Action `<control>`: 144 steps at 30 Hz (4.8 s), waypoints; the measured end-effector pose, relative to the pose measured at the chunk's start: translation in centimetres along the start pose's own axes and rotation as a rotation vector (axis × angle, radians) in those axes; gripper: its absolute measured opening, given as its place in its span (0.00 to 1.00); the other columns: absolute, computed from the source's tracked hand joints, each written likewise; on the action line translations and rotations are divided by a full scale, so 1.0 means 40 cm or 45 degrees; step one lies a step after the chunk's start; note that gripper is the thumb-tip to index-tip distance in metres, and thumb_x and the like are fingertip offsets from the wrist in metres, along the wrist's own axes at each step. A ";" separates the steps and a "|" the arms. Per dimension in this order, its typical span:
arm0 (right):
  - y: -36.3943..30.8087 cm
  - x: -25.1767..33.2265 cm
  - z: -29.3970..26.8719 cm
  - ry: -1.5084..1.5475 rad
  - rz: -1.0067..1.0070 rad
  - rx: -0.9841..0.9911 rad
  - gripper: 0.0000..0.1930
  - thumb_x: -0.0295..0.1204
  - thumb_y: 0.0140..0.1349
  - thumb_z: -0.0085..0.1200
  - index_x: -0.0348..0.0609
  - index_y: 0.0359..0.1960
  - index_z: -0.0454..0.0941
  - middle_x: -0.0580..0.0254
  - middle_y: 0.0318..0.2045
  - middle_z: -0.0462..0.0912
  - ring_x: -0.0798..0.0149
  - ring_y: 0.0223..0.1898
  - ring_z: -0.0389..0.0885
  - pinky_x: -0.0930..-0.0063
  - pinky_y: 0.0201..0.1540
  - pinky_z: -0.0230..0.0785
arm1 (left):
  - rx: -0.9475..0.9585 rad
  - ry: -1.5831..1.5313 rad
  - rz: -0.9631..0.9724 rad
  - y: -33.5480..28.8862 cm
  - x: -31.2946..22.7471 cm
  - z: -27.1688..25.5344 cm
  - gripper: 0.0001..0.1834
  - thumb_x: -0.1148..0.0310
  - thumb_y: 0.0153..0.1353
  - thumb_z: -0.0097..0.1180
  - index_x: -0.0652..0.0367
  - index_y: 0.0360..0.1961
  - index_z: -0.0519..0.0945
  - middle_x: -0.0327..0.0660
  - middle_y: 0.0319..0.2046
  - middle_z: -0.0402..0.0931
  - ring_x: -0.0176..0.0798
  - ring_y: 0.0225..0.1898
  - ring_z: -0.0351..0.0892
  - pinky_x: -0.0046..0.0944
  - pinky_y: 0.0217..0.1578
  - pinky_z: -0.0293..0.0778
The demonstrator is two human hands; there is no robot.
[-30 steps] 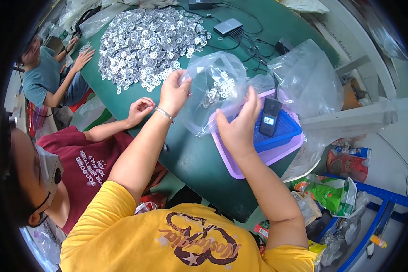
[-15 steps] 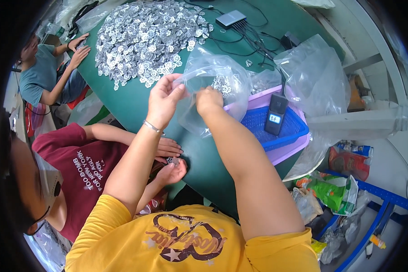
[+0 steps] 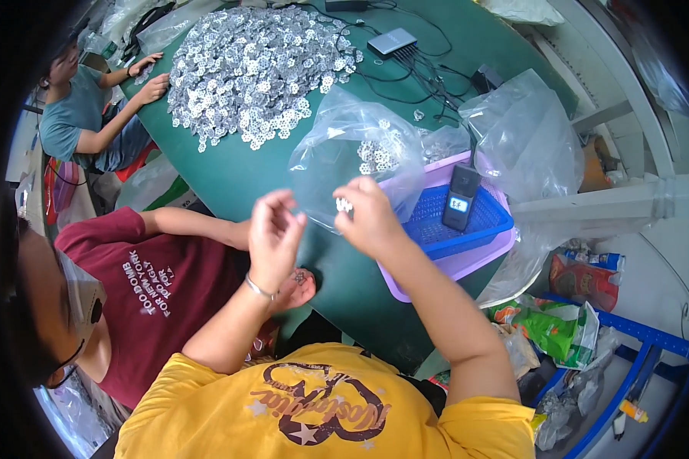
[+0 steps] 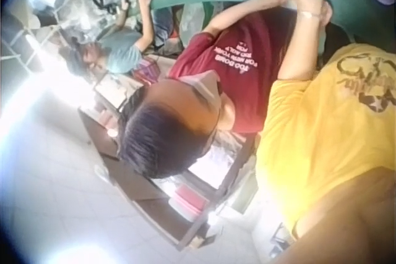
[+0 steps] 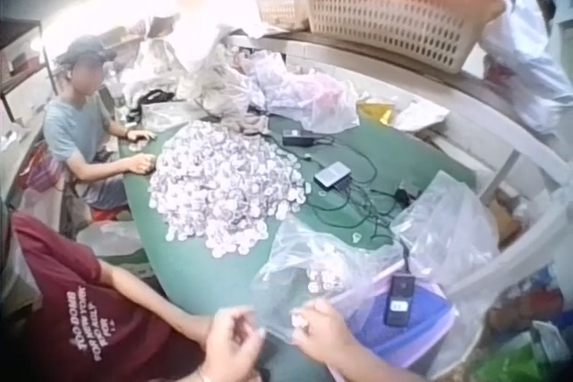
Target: The person assembles small electronic components by inserting parts into perforated discs by hand at a workbench.
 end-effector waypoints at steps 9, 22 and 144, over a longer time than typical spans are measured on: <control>-0.208 0.080 -0.048 0.465 -0.002 -0.213 0.27 0.18 0.44 0.53 0.37 0.49 0.59 0.58 0.37 0.76 0.70 0.31 0.72 0.80 0.33 0.65 | 0.483 -1.012 -0.771 -0.134 -0.055 0.062 0.10 0.75 0.56 0.50 0.65 0.40 0.70 0.42 0.31 0.74 0.31 0.30 0.74 0.27 0.31 0.71; -0.263 0.093 -0.064 0.917 0.133 -0.161 0.25 0.13 0.46 0.50 0.35 0.48 0.59 0.57 0.37 0.73 0.73 0.34 0.73 0.83 0.35 0.66 | 0.464 -0.946 -0.653 -0.179 -0.084 0.083 0.08 0.80 0.54 0.50 0.68 0.37 0.72 0.42 0.30 0.75 0.29 0.29 0.75 0.25 0.32 0.72; -0.394 0.128 -0.083 1.236 0.640 -0.047 0.06 0.21 0.54 0.51 0.32 0.33 0.73 0.61 0.26 0.78 0.73 0.27 0.76 0.82 0.30 0.69 | 0.544 -0.967 -0.788 -0.284 -0.146 0.057 0.08 0.77 0.54 0.51 0.69 0.36 0.73 0.44 0.29 0.76 0.32 0.29 0.76 0.28 0.31 0.74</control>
Point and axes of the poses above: each hand's wrist, its own y-axis towards the middle knuckle, its own z-axis out of the palm, x = y × z, the point moved 3 cm from there along y, towards the middle knuckle
